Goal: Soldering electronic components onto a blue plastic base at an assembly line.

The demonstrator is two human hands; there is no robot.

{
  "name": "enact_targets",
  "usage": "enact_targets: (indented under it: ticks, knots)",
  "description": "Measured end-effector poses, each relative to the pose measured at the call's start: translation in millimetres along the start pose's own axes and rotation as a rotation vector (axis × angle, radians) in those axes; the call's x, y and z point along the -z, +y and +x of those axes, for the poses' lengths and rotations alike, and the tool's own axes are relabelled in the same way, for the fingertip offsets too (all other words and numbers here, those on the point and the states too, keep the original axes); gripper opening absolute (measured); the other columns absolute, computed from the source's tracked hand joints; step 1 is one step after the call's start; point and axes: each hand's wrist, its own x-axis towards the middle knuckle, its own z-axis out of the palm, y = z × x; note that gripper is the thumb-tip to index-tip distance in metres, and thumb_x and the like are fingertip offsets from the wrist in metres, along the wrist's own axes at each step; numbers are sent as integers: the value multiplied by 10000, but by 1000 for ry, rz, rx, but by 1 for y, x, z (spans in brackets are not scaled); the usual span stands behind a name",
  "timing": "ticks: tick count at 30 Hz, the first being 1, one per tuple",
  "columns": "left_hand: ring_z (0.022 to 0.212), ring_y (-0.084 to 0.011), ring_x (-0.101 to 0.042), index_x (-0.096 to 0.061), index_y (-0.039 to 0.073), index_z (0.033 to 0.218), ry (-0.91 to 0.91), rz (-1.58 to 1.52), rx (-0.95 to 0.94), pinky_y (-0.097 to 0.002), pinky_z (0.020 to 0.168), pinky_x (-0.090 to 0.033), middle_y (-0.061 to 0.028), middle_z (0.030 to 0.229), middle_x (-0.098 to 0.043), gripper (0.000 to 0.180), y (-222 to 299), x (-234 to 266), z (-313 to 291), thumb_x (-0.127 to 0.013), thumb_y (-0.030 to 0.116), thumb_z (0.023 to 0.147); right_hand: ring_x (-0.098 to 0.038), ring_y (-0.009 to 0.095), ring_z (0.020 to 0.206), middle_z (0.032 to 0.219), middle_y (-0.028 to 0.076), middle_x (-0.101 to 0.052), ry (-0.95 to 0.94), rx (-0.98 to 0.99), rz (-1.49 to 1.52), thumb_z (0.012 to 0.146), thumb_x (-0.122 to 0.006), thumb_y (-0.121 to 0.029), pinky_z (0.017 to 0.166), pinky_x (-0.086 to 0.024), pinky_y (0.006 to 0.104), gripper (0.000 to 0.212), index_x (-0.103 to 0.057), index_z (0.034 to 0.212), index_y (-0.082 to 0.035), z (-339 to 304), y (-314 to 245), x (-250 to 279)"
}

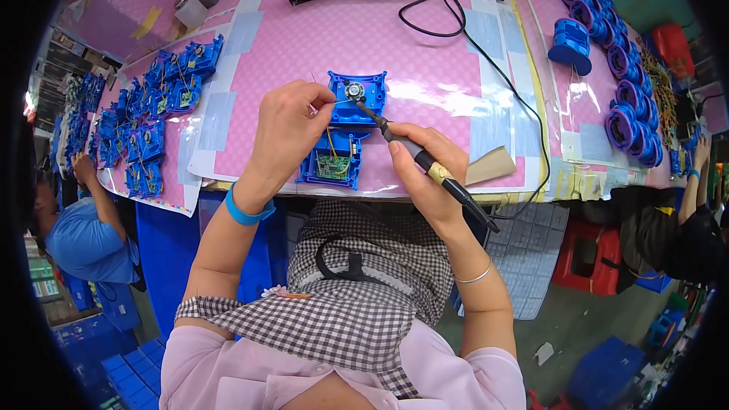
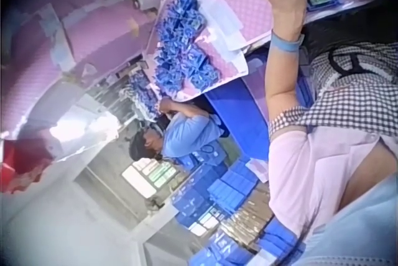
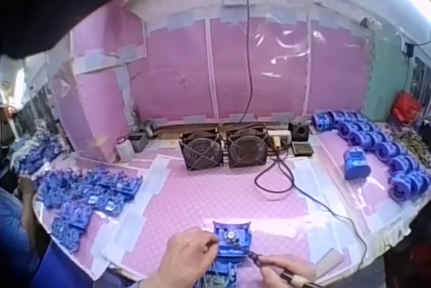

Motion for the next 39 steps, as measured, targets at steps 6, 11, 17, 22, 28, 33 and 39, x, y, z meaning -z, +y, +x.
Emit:
enact_targets:
  ticks: [6,11,17,22,28,33,39]
  knots:
    - [676,-254,-646,-669,-10,819,6,25,-20,-346,604,-502,-134,737,-646,81,4,-2,-1,-646,-6,742,-608,93,647,831,79,-664,69,-59,78,847,-636,-8,582,-484,210,223,-648,1064,42,-2,-1,7]
    - [699,-282,-637,-651,-8,824,0,31,-52,-371,624,-496,-132,749,-635,77,8,-5,-1,-638,2,748,-594,104,592,754,89,-660,103,-144,98,860,-636,-39,547,-464,210,197,-665,1037,44,5,-5,21]
    - [729,-318,-631,-622,3,838,-41,29,-58,-401,650,-495,-140,773,-632,85,15,-18,5,-621,8,753,-598,97,584,752,78,-663,67,-84,34,853,-644,-35,538,-463,198,189,-677,1022,43,12,0,22]
    - [729,-357,-613,-586,0,815,-80,31,-52,-465,644,-493,-168,759,-605,44,14,-26,8,-549,9,794,-600,86,590,756,66,-661,50,-48,6,848,-644,-29,533,-465,188,186,-680,1016,44,13,2,21]
    - [744,-343,-633,-615,-1,817,-83,39,-22,-422,661,-499,-155,786,-644,64,16,-28,10,-605,15,757,-600,82,594,757,59,-661,44,-51,-1,847,-644,-27,531,-464,190,185,-682,1015,39,13,1,22]
    - [677,-295,-616,-682,8,862,129,-184,52,-404,609,-483,-145,754,-622,92,12,-6,6,-617,53,814,-600,83,592,754,58,-661,33,-22,-33,844,-646,-30,529,-458,186,184,-683,1013,36,13,-1,21]
    - [637,-37,-430,-716,2,930,198,-227,397,-218,541,-332,10,758,-611,168,-12,15,-19,-732,120,811,-589,102,582,745,85,-658,103,-99,60,843,-633,-22,548,-456,209,194,-670,1016,57,13,-4,27]
